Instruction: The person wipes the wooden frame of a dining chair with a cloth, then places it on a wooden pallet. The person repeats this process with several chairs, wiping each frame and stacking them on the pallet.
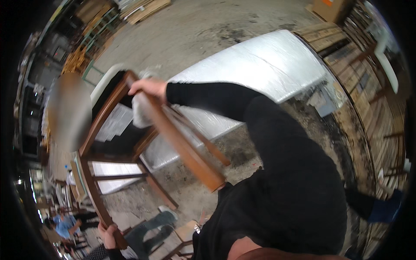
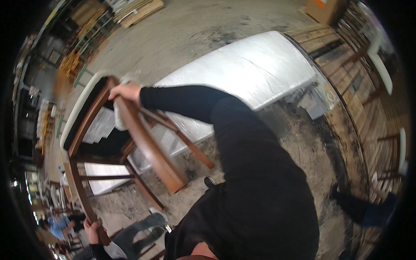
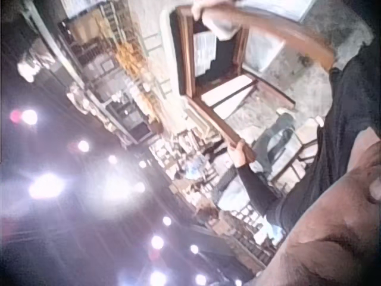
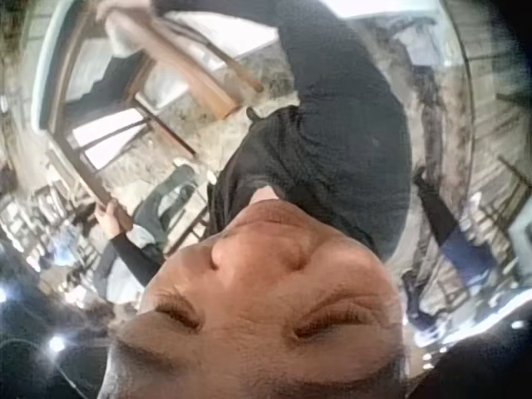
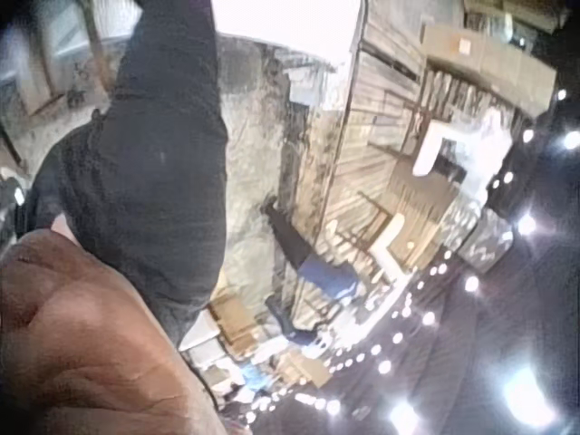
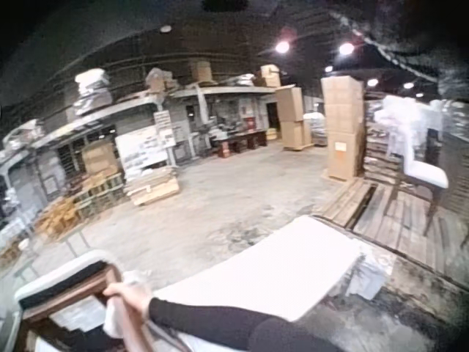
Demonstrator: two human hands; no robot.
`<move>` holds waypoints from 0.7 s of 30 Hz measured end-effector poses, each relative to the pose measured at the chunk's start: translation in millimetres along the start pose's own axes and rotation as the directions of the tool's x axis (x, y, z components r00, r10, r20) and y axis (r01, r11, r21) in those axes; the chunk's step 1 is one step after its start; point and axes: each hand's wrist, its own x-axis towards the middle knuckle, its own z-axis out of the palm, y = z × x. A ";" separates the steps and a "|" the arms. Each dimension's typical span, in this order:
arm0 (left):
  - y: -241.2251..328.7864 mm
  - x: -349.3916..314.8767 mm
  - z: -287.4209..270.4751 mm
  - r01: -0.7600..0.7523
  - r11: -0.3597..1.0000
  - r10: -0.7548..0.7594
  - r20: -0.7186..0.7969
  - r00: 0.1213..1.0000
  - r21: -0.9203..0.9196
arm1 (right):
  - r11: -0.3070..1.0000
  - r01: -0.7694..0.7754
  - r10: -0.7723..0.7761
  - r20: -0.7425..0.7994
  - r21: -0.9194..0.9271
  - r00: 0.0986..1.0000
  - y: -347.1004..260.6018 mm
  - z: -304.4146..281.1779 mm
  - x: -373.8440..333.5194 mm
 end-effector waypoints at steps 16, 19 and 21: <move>318.0 -211.3 591.6 0.066 0.976 0.047 0.493 0.869 -0.210 | 0.938 0.078 -0.202 -0.349 -0.337 0.915 -288.5 -582.7 -376.5; 365.5 -221.1 670.0 0.092 0.970 0.041 0.526 0.850 -0.225 | 0.785 -0.043 -0.311 -0.452 -0.618 0.836 -329.0 -641.7 -441.0; 385.5 -230.9 707.3 0.118 0.962 0.036 0.542 0.840 -0.245 | 0.567 -0.276 -0.363 -0.537 -0.776 0.762 -344.0 -664.2 -482.3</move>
